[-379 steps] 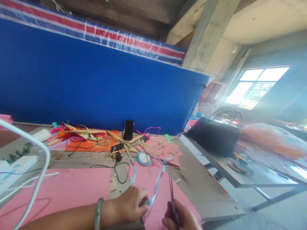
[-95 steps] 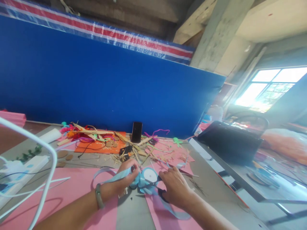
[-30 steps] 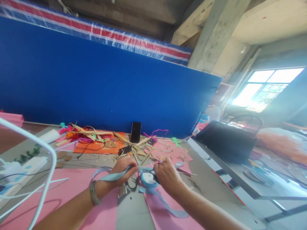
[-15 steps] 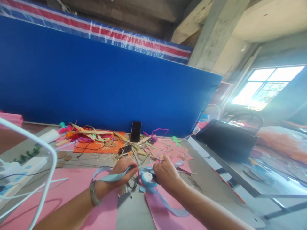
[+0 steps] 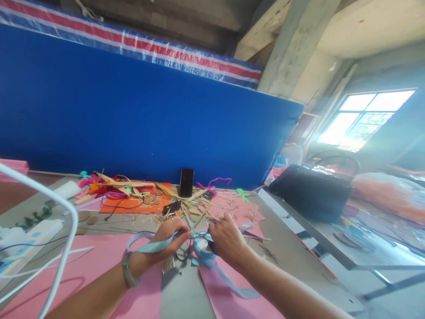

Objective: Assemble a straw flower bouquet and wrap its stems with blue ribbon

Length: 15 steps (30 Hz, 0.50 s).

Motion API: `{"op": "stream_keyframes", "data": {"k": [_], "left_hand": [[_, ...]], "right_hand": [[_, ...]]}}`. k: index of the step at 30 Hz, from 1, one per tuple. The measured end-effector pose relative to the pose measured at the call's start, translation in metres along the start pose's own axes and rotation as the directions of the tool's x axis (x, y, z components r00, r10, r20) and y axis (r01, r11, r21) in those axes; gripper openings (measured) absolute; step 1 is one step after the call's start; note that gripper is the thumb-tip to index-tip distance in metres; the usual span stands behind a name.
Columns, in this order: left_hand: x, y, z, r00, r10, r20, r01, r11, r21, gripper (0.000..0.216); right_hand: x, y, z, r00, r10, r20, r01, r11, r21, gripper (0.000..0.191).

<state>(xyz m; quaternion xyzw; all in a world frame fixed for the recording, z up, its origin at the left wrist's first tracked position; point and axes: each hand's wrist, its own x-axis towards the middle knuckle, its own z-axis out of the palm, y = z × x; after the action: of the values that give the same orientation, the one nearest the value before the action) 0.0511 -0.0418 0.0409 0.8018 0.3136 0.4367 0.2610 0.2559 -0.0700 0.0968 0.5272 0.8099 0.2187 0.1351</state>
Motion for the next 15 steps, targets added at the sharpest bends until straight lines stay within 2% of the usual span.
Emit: {"op": "stream_keyframes", "data": {"k": [4, 7, 10, 15], "left_hand": [[-0.001, 0.003, -0.002, 1.0, 0.003, -0.003, -0.003, 1.0, -0.007, 0.018], [-0.001, 0.007, -0.004, 1.0, -0.014, -0.01, 0.013, 1.0, -0.024, 0.019], [-0.001, 0.014, -0.008, 0.997, -0.075, -0.004, 0.075, 0.997, -0.035, 0.02], [-0.002, 0.023, -0.012, 0.979, -0.203, -0.016, 0.201, 0.974, -0.102, 0.021]], "right_hand": [[0.001, -0.001, 0.001, 1.0, -0.026, 0.004, 0.025, 1.0, 0.012, 0.01], [0.0, -0.001, 0.005, 0.999, -0.03, 0.025, 0.03, 0.999, 0.013, 0.018], [-0.001, 0.0, 0.01, 0.999, -0.012, 0.03, 0.012, 1.0, 0.008, 0.021], [-0.006, 0.003, 0.014, 0.999, 0.033, 0.0, -0.033, 0.999, 0.001, 0.017]]}}
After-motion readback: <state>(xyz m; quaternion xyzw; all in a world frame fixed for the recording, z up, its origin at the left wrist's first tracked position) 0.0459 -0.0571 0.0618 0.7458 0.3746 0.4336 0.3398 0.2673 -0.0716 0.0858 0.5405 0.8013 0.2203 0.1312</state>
